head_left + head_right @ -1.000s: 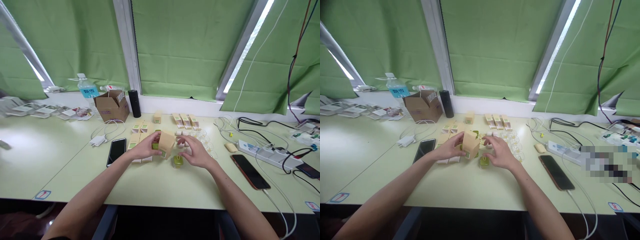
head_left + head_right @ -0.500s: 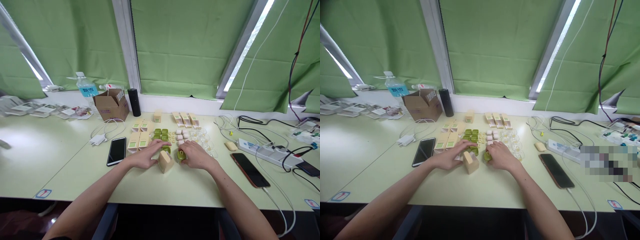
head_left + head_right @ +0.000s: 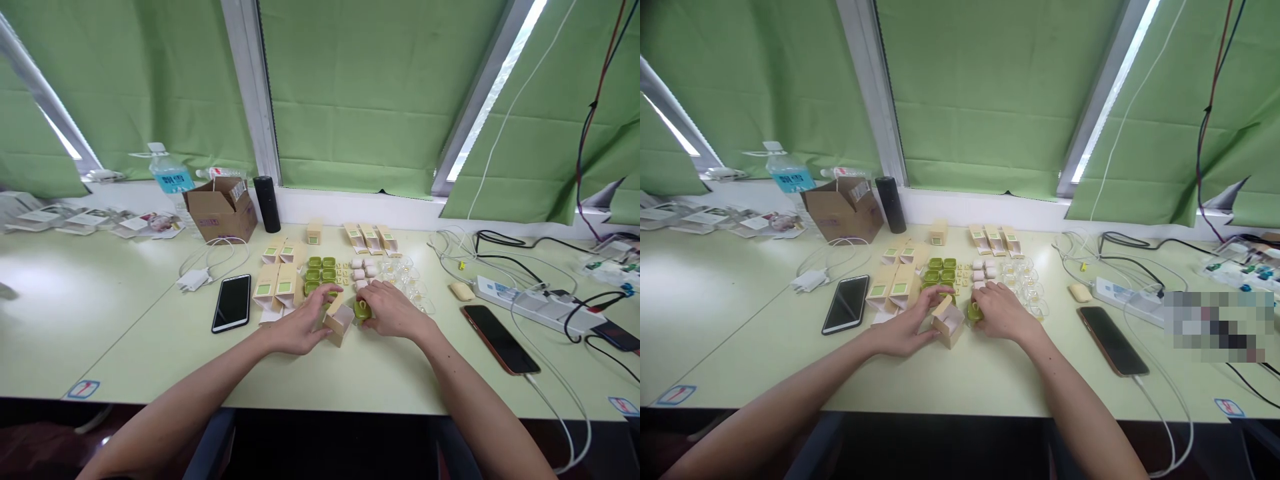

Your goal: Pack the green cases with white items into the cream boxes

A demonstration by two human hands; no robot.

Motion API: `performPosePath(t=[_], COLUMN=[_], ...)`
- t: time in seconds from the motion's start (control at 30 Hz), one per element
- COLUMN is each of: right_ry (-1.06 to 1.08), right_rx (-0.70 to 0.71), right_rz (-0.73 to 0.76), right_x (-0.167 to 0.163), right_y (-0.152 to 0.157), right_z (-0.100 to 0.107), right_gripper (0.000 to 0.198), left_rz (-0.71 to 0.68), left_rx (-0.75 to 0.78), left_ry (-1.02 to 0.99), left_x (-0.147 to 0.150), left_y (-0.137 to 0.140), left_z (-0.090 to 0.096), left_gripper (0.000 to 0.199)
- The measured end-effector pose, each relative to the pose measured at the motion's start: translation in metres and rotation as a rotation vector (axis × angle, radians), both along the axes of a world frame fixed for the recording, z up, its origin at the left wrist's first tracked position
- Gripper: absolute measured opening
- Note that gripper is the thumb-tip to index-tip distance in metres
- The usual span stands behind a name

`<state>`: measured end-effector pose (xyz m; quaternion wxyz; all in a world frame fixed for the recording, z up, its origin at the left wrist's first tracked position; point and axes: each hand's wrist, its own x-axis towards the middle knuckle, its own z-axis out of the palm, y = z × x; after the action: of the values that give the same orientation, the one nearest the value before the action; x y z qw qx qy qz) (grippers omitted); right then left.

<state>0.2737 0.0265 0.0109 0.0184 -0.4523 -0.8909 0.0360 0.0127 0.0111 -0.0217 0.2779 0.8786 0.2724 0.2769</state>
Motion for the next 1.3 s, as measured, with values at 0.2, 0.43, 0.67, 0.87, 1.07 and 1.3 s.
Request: performPosePath(t=[0.2, 0.43, 0.67, 0.87, 1.07, 1.3], right_ry=[-0.001, -0.004, 0.037, 0.543, 1.074, 1.027], right_rx=[0.012, -0.008, 0.026, 0.255, 0.152, 0.01], right_rz=[0.007, 0.002, -0.042, -0.07, 0.126, 0.306], right_x=[-0.001, 0.0, 0.003, 0.018, -0.004, -0.026], right_y=[-0.001, -0.001, 0.002, -0.001, -0.021, -0.03], right_z=[-0.001, 0.0, 0.006, 0.021, 0.014, -0.006], right_gripper=[0.031, 0.031, 0.027, 0.033, 0.038, 0.047], left_rz=[0.071, 0.234, 0.178, 0.194, 0.173, 0.162], left_rx=[0.197, 0.608, 0.507, 0.296, 0.224, 0.226], left_ry=[-0.08, -0.074, -0.144, -0.089, -0.173, -0.235], left_x=[0.003, 0.017, 0.02, 0.018, 0.019, 0.02], left_y=[0.0, -0.01, -0.009, -0.011, -0.009, -0.003], left_z=[-0.004, -0.025, -0.024, -0.016, -0.016, -0.02], left_gripper=[0.073, 0.074, 0.058, 0.036, 0.027, 0.037])
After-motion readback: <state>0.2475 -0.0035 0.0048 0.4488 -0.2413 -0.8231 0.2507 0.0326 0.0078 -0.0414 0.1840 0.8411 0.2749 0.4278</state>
